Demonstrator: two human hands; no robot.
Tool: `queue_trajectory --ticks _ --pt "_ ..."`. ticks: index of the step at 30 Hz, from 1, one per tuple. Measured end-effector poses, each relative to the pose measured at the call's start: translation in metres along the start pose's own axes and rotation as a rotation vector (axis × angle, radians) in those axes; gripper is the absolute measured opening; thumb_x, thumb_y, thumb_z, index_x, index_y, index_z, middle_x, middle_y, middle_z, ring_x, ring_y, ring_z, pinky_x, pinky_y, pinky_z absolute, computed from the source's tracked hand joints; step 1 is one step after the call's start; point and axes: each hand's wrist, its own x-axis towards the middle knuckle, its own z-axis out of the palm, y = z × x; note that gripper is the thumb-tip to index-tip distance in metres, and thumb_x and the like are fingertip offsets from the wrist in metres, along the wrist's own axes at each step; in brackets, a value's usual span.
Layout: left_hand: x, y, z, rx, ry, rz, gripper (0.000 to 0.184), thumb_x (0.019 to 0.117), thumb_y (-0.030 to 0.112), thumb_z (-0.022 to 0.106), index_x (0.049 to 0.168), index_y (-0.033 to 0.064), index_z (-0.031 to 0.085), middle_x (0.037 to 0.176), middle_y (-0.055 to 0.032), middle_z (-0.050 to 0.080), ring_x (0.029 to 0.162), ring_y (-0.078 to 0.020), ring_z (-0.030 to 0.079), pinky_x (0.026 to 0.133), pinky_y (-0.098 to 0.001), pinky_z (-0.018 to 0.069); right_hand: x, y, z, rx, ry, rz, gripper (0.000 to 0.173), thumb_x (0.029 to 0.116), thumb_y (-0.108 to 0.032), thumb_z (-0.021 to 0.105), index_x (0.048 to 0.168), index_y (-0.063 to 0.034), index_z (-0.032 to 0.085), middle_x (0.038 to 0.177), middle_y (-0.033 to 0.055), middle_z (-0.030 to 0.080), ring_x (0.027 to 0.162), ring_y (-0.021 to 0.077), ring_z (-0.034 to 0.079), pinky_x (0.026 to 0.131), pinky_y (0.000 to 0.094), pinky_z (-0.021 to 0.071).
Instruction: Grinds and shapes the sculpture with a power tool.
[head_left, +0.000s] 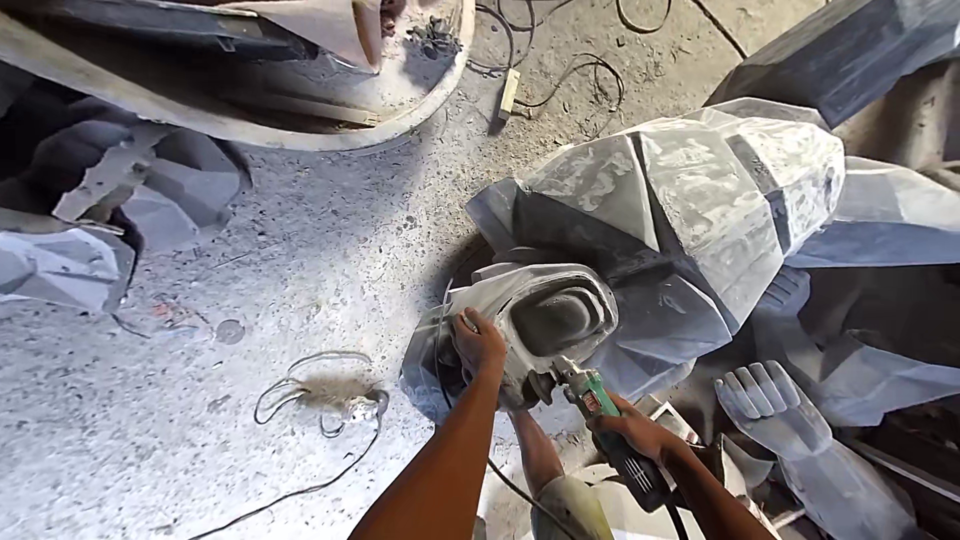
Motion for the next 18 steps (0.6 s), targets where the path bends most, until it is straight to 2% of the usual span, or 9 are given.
queue_trajectory --ticks 5,8,13,18 --pt "-0.001 0.000 -0.002 -0.012 0.017 -0.008 0.051 0.1124 0.039 0.030 0.133 0.0039 0.062 0.131 -0.0218 0.064 0.125 -0.0354 0.061 0.107 -0.0556 0.0451 0.011 -0.010 0.004 -0.004 0.003 -0.045 0.064 0.0918 -0.031 0.071 0.147 -0.0198 0.041 0.096 0.0128 0.069 0.073 0.0263 0.071 0.067 0.0431 0.0627" --pt "-0.001 -0.004 -0.001 -0.050 0.040 0.028 0.046 0.1126 0.030 0.031 0.132 0.0037 0.063 0.132 -0.0211 0.064 0.126 -0.0343 0.060 0.109 -0.0531 0.0448 0.017 -0.025 0.008 -0.032 0.001 -0.069 0.064 0.0919 -0.031 0.071 0.146 -0.0189 0.040 0.094 0.0127 0.069 0.071 0.0259 0.071 0.065 0.0425 0.0625" --pt "-0.001 -0.004 -0.004 -0.074 0.034 -0.010 0.045 0.1125 0.028 0.028 0.134 0.0084 0.063 0.133 -0.0184 0.065 0.125 -0.0353 0.061 0.106 -0.0583 0.0463 0.033 -0.043 0.014 -0.026 0.009 -0.052 0.063 0.0920 -0.033 0.069 0.145 -0.0171 0.039 0.088 0.0135 0.068 0.070 0.0269 0.071 0.064 0.0426 0.0624" --pt "-0.003 -0.002 -0.005 -0.078 0.045 -0.034 0.045 0.1119 0.028 0.028 0.132 0.0103 0.064 0.130 -0.0177 0.066 0.122 -0.0336 0.063 0.103 -0.0560 0.0488 0.024 -0.024 0.011 0.011 0.010 -0.015 0.063 0.0915 -0.032 0.069 0.145 -0.0165 0.040 0.087 0.0142 0.067 0.070 0.0275 0.070 0.064 0.0436 0.0620"
